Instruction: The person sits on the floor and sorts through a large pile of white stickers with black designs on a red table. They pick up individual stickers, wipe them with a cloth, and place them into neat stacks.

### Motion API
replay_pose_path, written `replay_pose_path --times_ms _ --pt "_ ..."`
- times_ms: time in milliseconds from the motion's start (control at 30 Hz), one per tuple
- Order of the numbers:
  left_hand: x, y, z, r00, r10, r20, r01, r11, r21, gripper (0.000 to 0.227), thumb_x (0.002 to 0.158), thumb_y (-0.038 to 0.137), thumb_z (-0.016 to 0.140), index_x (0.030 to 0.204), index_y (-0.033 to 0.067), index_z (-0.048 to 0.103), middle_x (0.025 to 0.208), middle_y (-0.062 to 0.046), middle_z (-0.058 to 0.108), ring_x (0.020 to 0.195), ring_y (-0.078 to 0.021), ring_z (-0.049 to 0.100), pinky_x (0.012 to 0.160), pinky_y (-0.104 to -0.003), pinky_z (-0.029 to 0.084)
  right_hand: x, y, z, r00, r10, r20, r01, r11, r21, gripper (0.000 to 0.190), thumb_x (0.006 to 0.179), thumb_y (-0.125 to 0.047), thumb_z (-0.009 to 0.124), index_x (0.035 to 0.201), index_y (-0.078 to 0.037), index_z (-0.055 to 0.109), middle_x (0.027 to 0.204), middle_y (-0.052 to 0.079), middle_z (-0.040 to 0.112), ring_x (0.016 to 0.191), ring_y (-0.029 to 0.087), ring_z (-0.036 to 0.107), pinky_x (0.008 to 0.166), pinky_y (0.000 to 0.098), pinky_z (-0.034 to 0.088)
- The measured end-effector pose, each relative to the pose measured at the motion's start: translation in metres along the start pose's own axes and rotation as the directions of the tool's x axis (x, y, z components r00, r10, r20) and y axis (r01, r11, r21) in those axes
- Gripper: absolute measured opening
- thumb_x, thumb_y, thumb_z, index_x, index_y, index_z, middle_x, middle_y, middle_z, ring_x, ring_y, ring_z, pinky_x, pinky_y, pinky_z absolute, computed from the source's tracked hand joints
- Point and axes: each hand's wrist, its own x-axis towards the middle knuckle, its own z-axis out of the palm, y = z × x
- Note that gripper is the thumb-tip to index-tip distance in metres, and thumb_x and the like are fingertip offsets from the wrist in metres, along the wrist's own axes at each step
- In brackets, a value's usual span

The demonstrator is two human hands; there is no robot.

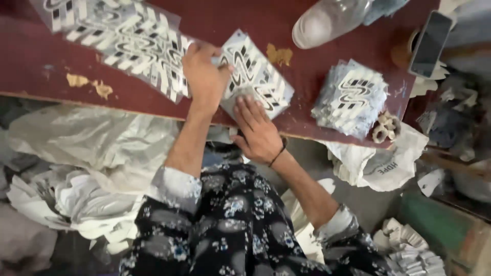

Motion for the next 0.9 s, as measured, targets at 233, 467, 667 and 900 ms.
replay_pose_path --times_ms 233,467,667,900 --pt "-0.015 0.026 -0.012 0.999 0.013 -0.035 -0.009 0.993 0.119 0.039 0.065 0.013 0.094 0.098 0.0073 0.073 0.106 -0.015 0.061 0.095 -0.0383 0.057 0.084 -0.049 0.046 -0.042 0.004 -0.001 0.956 -0.268 -0.118 0.275 0.960 0.046 0.040 0.087 -0.004 0.062 0.126 0.004 0.065 0.139 0.017 0.063 0.139 0.036 0.056 0.120 0.0486 0.045" --pt "-0.025 0.029 -0.017 0.994 0.102 -0.040 -0.092 0.976 0.195 0.031 0.077 0.002 0.084 0.102 0.0079 0.067 0.103 -0.010 0.061 0.099 -0.0343 0.055 0.086 -0.049 0.043 -0.084 -0.028 -0.015 0.913 0.252 -0.320 -0.056 0.857 0.513 0.046 0.080 0.019 0.049 0.117 0.004 0.072 0.129 0.019 0.072 0.127 0.034 0.068 0.109 0.0397 0.053" --pt "-0.002 0.055 -0.043 0.993 0.100 0.069 -0.059 0.891 -0.449 0.017 0.098 -0.006 0.073 0.108 0.0039 0.063 0.095 -0.010 0.069 0.085 -0.0222 0.071 0.076 -0.031 0.056 -0.115 -0.022 -0.007 0.658 0.599 -0.456 -0.199 0.723 0.662 0.028 0.092 0.016 0.058 0.113 0.004 0.072 0.122 0.014 0.075 0.114 0.019 0.071 0.099 0.0272 0.055" --pt "0.059 0.125 -0.021 0.800 0.447 0.400 -0.234 0.846 -0.478 0.029 0.087 0.003 0.080 0.114 0.0066 0.069 0.087 -0.005 0.076 0.081 -0.0263 0.075 0.075 -0.040 0.055 -0.134 -0.007 -0.008 0.591 0.646 -0.484 -0.255 0.718 0.647 0.025 0.096 0.013 0.062 0.117 0.004 0.072 0.122 0.012 0.075 0.110 0.016 0.071 0.097 0.0256 0.054"
